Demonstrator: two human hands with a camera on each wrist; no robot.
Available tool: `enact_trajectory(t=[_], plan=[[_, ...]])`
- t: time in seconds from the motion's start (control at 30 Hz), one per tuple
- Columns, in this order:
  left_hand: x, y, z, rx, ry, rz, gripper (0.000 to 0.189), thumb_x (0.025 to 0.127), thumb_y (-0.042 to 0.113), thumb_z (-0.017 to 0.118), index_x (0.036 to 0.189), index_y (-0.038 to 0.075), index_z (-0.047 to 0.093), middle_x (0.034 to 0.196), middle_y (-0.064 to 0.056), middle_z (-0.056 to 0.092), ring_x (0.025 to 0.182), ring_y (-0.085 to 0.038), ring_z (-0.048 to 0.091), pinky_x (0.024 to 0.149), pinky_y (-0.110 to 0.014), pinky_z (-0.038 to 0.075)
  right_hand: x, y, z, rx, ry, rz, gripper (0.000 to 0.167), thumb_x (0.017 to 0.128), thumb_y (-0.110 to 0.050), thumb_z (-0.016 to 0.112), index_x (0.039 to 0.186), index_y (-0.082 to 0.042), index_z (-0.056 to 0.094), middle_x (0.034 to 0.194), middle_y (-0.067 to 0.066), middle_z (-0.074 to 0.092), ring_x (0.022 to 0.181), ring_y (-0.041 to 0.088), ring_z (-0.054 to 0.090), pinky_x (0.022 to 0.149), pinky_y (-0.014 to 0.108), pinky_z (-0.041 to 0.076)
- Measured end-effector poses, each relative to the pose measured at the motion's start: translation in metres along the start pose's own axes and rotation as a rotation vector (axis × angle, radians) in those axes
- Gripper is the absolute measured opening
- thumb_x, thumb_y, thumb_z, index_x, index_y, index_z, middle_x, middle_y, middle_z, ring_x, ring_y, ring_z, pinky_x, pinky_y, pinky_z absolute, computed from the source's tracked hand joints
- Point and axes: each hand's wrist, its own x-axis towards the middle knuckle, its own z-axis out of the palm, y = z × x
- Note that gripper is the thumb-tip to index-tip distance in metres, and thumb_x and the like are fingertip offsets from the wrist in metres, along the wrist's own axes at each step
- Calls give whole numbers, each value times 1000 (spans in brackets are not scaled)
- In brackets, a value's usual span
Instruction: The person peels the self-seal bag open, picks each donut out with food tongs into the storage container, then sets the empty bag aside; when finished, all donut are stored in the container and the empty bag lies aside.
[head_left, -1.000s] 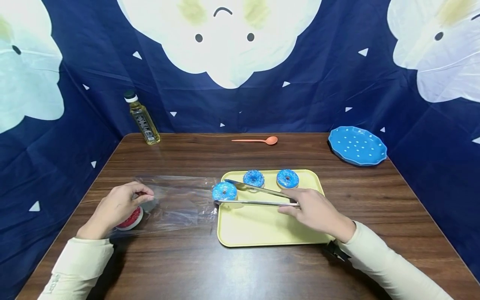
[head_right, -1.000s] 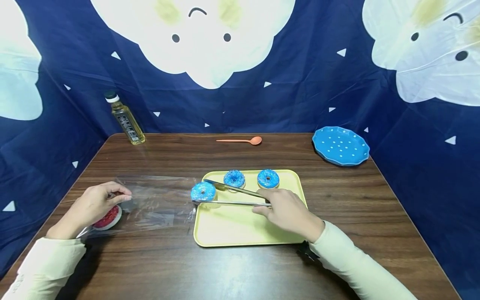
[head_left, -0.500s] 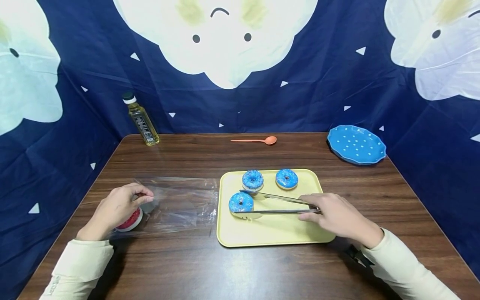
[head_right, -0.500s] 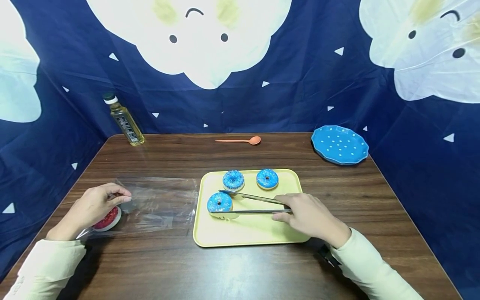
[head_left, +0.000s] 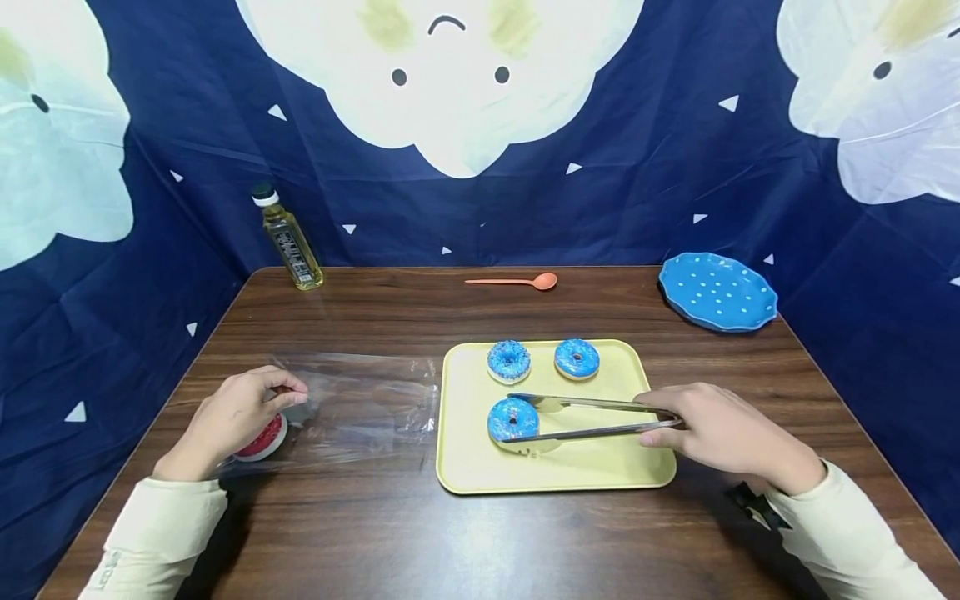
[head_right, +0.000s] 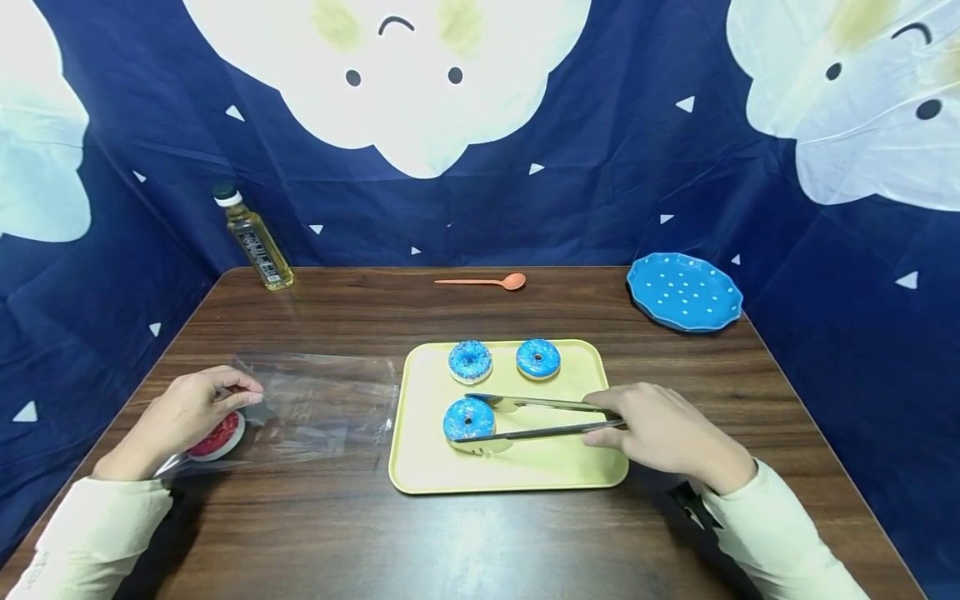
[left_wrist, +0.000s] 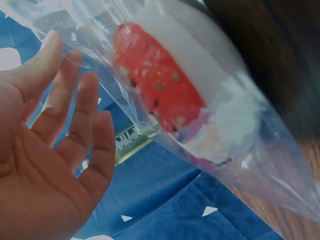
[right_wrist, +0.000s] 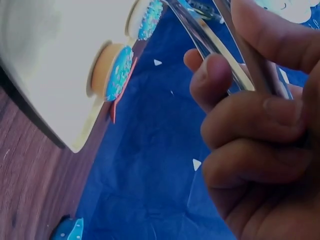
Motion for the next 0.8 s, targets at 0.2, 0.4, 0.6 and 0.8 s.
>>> enact_trajectory(t=[0.2,0.4,0.6,0.8], plan=[[2,1,0,7,8,16,8,95,26,72,97,19,75,97,-2,71,88,-25,66,65,-49,52,-6,3,-5,21,-16,-7,37,92,-39,73,117,-12,72,97,-13,68,82,1,60,69,33,52],[3,2,-1,21,8,37,8,95,23,71,96,16,75,93,-1,70,84,-22,65,62,-43,50,-4,6,-14,99,24,-11,36,93,-33,74,120,-10,70,95,-16,66,82,1,58,72,29,51],[2,3,-4,20,7,34,10,97,25,68,98,16,74,96,-2,70,86,-25,66,64,-49,52,4,6,-19,134,57,-39,31,91,-28,76,117,-12,70,87,-20,61,76,-1,54,68,26,48],[2,5,-5,34,20,46,9,96,22,70,98,15,75,97,-4,71,88,-27,67,63,-49,52,24,-7,-13,34,97,-39,28,92,-38,74,114,-21,74,95,-17,69,79,2,62,66,32,51]])
